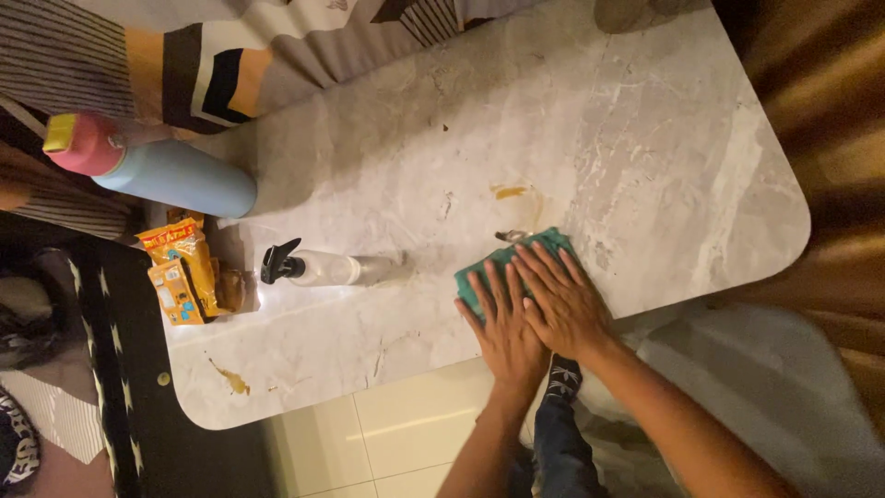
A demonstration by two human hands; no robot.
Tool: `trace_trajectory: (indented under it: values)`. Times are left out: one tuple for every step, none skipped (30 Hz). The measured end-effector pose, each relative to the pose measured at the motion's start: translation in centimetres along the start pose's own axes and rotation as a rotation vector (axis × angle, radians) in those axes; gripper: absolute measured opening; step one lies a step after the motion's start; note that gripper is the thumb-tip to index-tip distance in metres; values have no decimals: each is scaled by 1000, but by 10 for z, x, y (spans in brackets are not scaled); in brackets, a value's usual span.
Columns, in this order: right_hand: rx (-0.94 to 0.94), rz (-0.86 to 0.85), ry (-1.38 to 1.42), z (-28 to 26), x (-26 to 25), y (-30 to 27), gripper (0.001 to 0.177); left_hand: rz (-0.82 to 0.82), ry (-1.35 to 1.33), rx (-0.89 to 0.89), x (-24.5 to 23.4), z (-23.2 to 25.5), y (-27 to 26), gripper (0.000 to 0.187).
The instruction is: The recorder uses a spray bottle and a cloth to wipe down a marble table surface.
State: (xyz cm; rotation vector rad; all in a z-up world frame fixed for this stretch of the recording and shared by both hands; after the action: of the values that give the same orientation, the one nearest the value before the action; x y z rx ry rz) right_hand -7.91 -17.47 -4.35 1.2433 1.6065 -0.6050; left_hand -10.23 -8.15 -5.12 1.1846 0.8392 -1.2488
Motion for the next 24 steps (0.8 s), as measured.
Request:
trace_trajectory:
  values:
    - [2,-5,3,3,-6,10,64,-5,0,-2,1,4,3,66]
    - [-91,-59,12,1,-8,19,66,-23,3,-83,3,3,5,69]
    - [-185,-111,22,-1,-10,27,68,-38,7,-164,5,2,6,73]
    - [-184,-114,25,7,-5,34,68,-41,9,-166,4,6,10,73]
    - [-266,-155,45,9,2,40,68,1,7,-213,-1,7,14,77]
    - [-347,-196,65,12,8,45,67,43,6,-260,-5,8,19,82]
    - [-346,-198,68,16,10,55,67,40,7,-261,-4,10,25,82]
    - [-390,-258,34,17,15,63,68,20,27,-334,-3,8,29,80]
    - [-432,-322,-1,19,19,69,69,-4,44,-408,-2,8,33,78]
    - [-428,-328,1,26,22,72,69,-11,43,-410,9,10,37,78]
    - [-448,-296,33,31,25,79,65,40,109,-432,15,7,43,73]
    - [-468,-265,66,35,27,87,62,90,175,-455,21,5,48,68]
    - [-473,-264,67,39,28,92,62,93,178,-459,19,3,55,68]
    - [-444,-251,69,45,29,99,62,106,123,-423,17,4,62,67]
    - [-409,-239,71,51,29,104,63,116,66,-384,15,6,68,66]
    - [-410,-239,74,53,30,107,63,115,69,-385,23,3,74,66]
    - [-386,-191,90,58,27,112,62,109,104,-367,32,2,81,64]
    - [-363,-142,105,62,23,116,61,104,140,-348,41,0,87,62]
    - [-364,-144,106,62,20,118,61,104,141,-350,42,-2,93,62]
    - [-306,-137,65,65,16,121,61,77,183,-309,45,-1,99,62]
    - [-248,-129,25,68,13,124,61,51,226,-267,47,-2,106,62]
    - [-249,-130,26,70,13,125,61,51,227,-268,44,-2,112,62]
    - [-209,-94,16,72,13,124,60,8,156,-229,43,-2,116,64]
    - [-169,-58,5,75,13,123,59,-36,85,-191,42,-2,120,67]
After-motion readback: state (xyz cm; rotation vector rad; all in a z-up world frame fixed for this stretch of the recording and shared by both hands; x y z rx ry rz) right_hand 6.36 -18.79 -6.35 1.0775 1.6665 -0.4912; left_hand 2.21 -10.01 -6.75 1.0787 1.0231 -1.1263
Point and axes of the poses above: each hand's wrist, its own y-axis towards the middle knuckle, its own x-axis out of the palm, z = x × y, the point moved 6 cm from there along y, towards the middle knuckle, and after that the axes turned 6 degrees about y, right-handed, at the moved point
